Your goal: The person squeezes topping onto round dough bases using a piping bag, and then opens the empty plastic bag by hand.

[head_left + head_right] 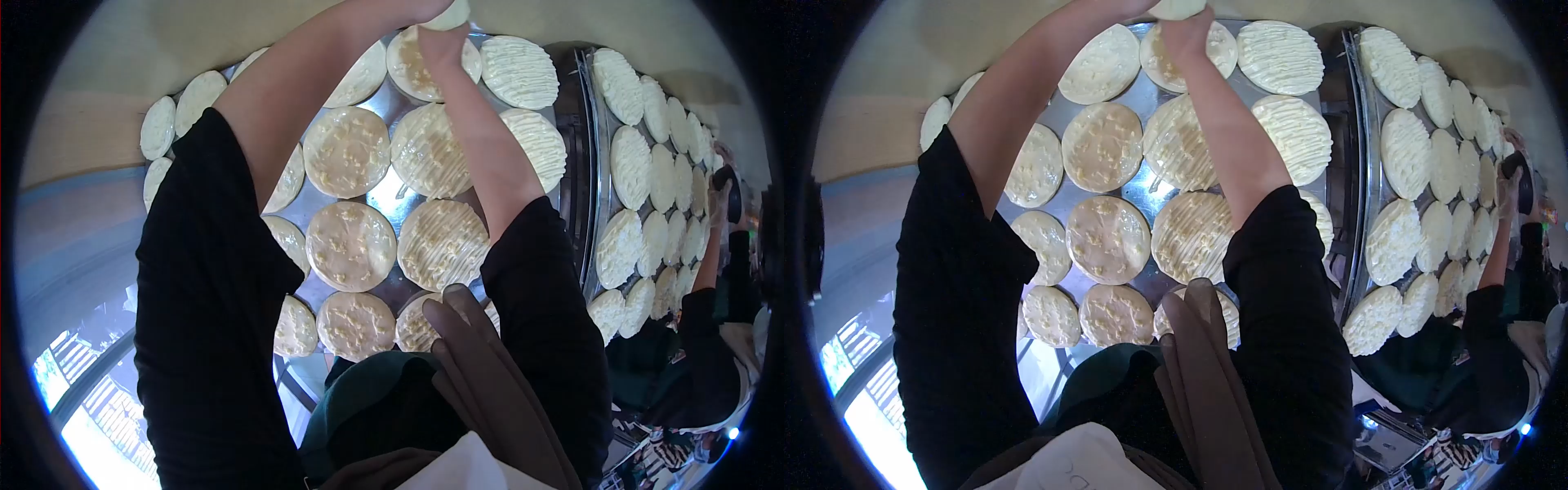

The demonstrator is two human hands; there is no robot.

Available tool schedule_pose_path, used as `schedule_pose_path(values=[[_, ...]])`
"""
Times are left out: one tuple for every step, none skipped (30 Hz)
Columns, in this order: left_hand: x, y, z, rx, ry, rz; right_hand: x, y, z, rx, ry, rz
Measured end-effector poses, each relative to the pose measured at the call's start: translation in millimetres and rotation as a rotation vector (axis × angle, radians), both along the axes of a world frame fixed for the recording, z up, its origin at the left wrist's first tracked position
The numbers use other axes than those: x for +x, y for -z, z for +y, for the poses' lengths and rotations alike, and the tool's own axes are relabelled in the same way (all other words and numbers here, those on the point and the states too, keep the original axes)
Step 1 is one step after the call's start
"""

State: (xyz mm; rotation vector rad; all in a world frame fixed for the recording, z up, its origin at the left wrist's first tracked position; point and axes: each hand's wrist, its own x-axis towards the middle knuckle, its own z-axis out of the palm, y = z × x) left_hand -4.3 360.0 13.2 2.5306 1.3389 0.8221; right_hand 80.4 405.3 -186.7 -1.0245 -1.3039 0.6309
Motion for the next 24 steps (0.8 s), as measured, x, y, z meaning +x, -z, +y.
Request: schedule_pose_path(values=[[0.5,-2.7,-1.8,0.023,-0.002,0.042,-4.1,7.9,-0.9,0.03,0.128,-0.324],[0.3,-4.0,-3.1,0.015,-0.004,0.01,-6.7,10.5,0.0,0.06,0.254,-0.646],[-0.2,-4.8,-4.4,0.007,-0.008,-0.021,-3.4,8.5,4.1,0.028,-0.045,0.026],[-1.5,-4.7,-5.4,-0.001,-0.013,-0.051,4.3,4.3,9.8,-0.006,-0.345,0.698],[-2.6,-3.6,-4.6,0.011,0.007,-0.048,11.3,1.3,14.1,-0.045,-0.643,1.369],[-2.3,-1.5,-2.3,0.021,0.029,-0.045,17.0,-4.2,13.9,-0.054,-0.638,1.337],[-1.2,-1.3,-2.5,0.03,0.053,-0.044,22.6,-14.1,9.7,-0.065,-0.63,1.303],[0.8,-1.4,-4.2,0.012,0.031,-0.038,26.7,-19.9,5.4,-0.077,-0.62,1.269],[3.7,-4.7,-8.1,-0.008,0.011,-0.034,21.0,-13.3,1.5,0.02,-0.19,0.526],[6.6,-7.1,-10.1,-0.026,-0.009,-0.029,8.0,5.8,0.4,0.106,0.228,-0.224],[8.3,-7.9,-9.9,-0.031,-0.014,-0.036,-2.4,16.5,0.7,0.182,0.637,-0.979],[8.4,-8.5,-9.4,-0.037,-0.021,-0.041,-9.1,4.3,-8.1,0.168,0.49,-0.725],[8.2,-8.8,-9.4,-0.045,-0.028,-0.043,-15.9,-18.4,-25.9,0.15,0.341,-0.469],[7.7,-9.9,-9.4,-0.03,-0.042,-0.003,-19.6,-32.4,-35.9,0.132,0.19,-0.212],[7.0,-11.4,-9.6,-0.016,-0.058,0.036,-13.8,-33.0,-32.6,0.047,0.048,0.08],[6.3,-12.4,-9.9,-0.002,-0.075,0.074,-0.6,-32.2,-24.7,-0.036,-0.095,0.371],[6.3,-12.4,-11.6,-0.01,-0.062,0.062,11.5,-31.2,-17.6,-0.121,-0.242,0.658],[7.3,-12.2,-14.0,-0.019,-0.049,0.048,22.1,-29.3,-12.0,-0.111,-0.419,0.895],[8.6,-12.0,-15.4,-0.027,-0.034,0.034,33.1,-26.8,-7.5,-0.099,-0.595,1.13],[10.6,-11.6,-15.5,-0.03,-0.023,0.013,40.7,-24.0,-4.4,-0.083,-0.771,1.361],[13.3,-11.5,-15.3,-0.033,-0.008,-0.008,32.9,-13.7,-5.3,-0.003,-0.355,0.69],[15.2,-11.6,-15.3,-0.037,0.004,-0.03,12.0,1.4,-10.1,0.067,0.056,0.015],[14.5,-12.6,-14.7,-0.049,0.022,0.0,-2.5,11.8,-11.1,0.13,0.459,-0.661],[12.0,-14.7,-13.8,-0.061,0.04,0.033,-9.2,0.5,-18.4,0.124,0.379,-0.53]])
